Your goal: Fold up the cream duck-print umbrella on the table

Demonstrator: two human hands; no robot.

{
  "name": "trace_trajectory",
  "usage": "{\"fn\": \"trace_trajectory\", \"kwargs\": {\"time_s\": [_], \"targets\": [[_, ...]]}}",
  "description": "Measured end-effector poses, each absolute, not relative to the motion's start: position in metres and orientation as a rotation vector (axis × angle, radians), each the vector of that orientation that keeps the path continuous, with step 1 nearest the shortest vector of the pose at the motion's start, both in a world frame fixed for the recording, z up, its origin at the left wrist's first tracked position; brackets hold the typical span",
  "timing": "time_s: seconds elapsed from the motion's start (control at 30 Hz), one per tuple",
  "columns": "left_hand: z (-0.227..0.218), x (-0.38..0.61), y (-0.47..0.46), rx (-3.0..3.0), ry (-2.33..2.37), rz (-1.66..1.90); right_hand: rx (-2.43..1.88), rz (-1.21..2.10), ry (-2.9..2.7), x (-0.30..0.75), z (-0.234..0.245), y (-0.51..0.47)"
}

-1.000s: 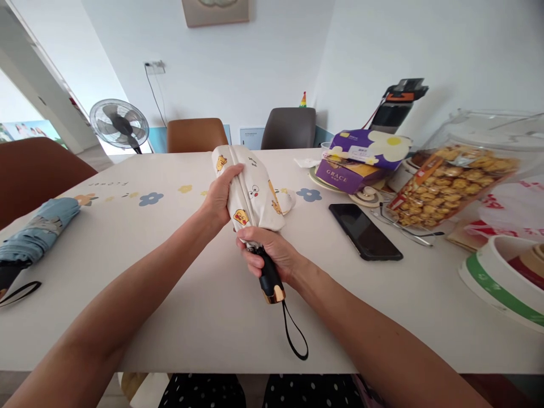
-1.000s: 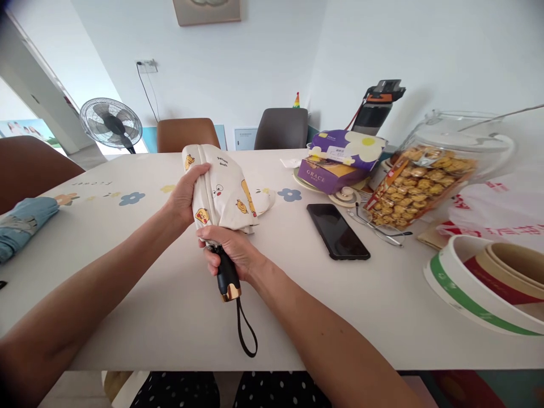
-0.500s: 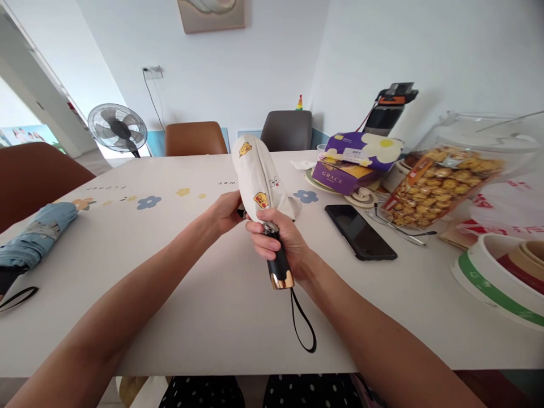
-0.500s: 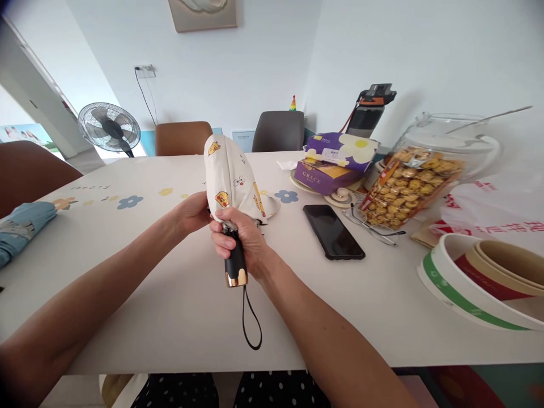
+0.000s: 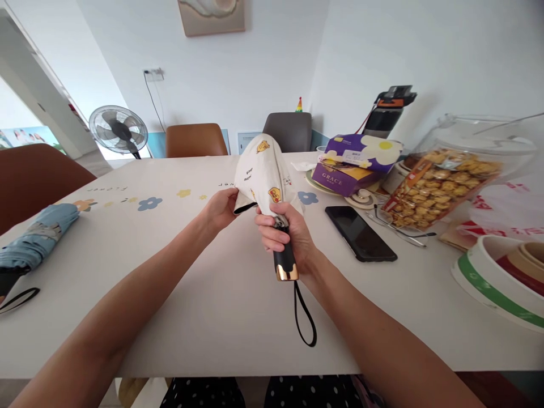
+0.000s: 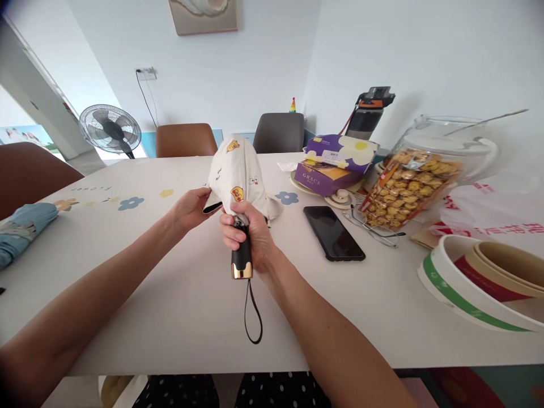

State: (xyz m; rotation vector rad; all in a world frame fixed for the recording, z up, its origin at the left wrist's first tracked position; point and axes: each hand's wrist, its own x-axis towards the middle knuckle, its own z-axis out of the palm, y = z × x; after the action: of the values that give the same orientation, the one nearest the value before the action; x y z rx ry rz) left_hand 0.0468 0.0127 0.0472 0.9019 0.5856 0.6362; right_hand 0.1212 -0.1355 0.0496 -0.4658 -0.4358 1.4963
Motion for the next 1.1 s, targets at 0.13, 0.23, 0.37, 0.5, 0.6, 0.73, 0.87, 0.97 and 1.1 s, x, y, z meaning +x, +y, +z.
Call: {"fn": "trace_trajectory", "kwargs": {"time_s": [0.13, 0.23, 0.37, 0.5, 0.6, 0.73, 0.87, 0.97, 1.1], "targets": [[0.041, 0.043, 0.025, 0.921, 0.450, 0.504, -0.435, 1.488, -0.383, 0.127, 0.048, -0.135], [0.035, 0.041, 0.034, 0.903, 0.437, 0.542, -0.443, 1.491, -0.367, 0.130, 0.047, -0.134], [0.034, 0.040, 0.037, 0.897, 0.466, 0.546, -0.471, 1.481, -0.391, 0.128, 0.048, -0.135], [0.043, 0.039, 0.028, 1.008, 0.511, 0.503, -0.487, 1.475, -0.406, 0.127, 0.049, -0.135], [0.051, 0.036, 0.021, 1.240, 0.417, 0.384, -0.474, 1.478, -0.387, 0.129, 0.049, -0.135], [0.057, 0.031, 0.017, 1.636, 0.365, 0.330, -0.428, 1.481, -0.361, 0.135, 0.049, -0.135], [0.055, 0.034, 0.011, 1.902, 0.438, 0.528, -0.405, 1.473, -0.342, 0.139, 0.050, -0.136], [0.049, 0.038, 0.004, 2.110, 0.403, 0.717, -0.409, 1.466, -0.340, 0.139, 0.050, -0.136], [0.041, 0.040, 0.000, 2.533, 0.383, 0.860, -0.410, 1.478, -0.338, 0.140, 0.051, -0.136]]}}
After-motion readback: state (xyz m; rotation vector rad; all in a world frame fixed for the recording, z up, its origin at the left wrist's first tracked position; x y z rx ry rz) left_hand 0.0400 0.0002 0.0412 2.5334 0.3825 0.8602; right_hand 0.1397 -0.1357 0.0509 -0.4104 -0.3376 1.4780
